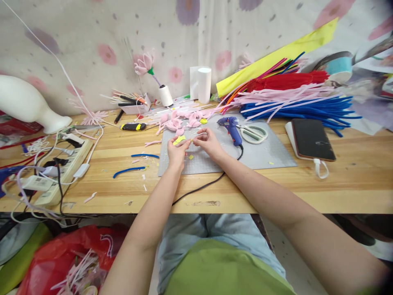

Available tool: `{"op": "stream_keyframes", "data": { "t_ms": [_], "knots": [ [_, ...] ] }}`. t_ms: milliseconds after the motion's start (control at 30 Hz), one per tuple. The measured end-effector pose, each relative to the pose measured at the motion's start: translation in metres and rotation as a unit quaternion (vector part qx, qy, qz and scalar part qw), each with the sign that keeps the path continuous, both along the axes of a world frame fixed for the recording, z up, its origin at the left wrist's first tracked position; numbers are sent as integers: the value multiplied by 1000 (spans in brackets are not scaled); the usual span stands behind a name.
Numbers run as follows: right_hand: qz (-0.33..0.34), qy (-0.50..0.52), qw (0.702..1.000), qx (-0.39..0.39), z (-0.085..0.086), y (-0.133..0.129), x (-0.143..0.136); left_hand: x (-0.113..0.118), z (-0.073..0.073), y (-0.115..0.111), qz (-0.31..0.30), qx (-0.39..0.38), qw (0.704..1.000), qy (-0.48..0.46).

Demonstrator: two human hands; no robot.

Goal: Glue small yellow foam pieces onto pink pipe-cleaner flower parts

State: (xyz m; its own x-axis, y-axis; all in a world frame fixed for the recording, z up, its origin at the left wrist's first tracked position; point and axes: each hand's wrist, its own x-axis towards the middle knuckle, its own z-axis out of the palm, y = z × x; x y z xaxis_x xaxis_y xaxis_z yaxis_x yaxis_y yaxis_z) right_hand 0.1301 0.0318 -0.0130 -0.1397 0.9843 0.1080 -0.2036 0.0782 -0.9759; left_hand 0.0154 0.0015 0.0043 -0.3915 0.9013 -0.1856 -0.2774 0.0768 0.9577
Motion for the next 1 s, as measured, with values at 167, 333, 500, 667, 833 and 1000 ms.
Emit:
{"op": "stream_keyframes", "data": {
  "t_ms": [167,333,500,667,833,1000],
  "knots": [
    [4,3,1000,6,0,0,0,1,2,-1,13,-2,1000,4],
    [9,5,1000,6,0,0,1,1,3,0,20,-7,1000,-8],
    [18,16,1000,5,3,-2,2,0,2,1,9,-12,1000,-7],
    [23,25,999,1,5,-4,2,-1,1,1,1,-7,1000,-21],
    [40,34,999,2,4,-3,1,0,0,3,3,1,1000,-29],
    [53,32,998,14,1,-1,0,-1,-3,5,8,2,999,-40]
  ]
}}
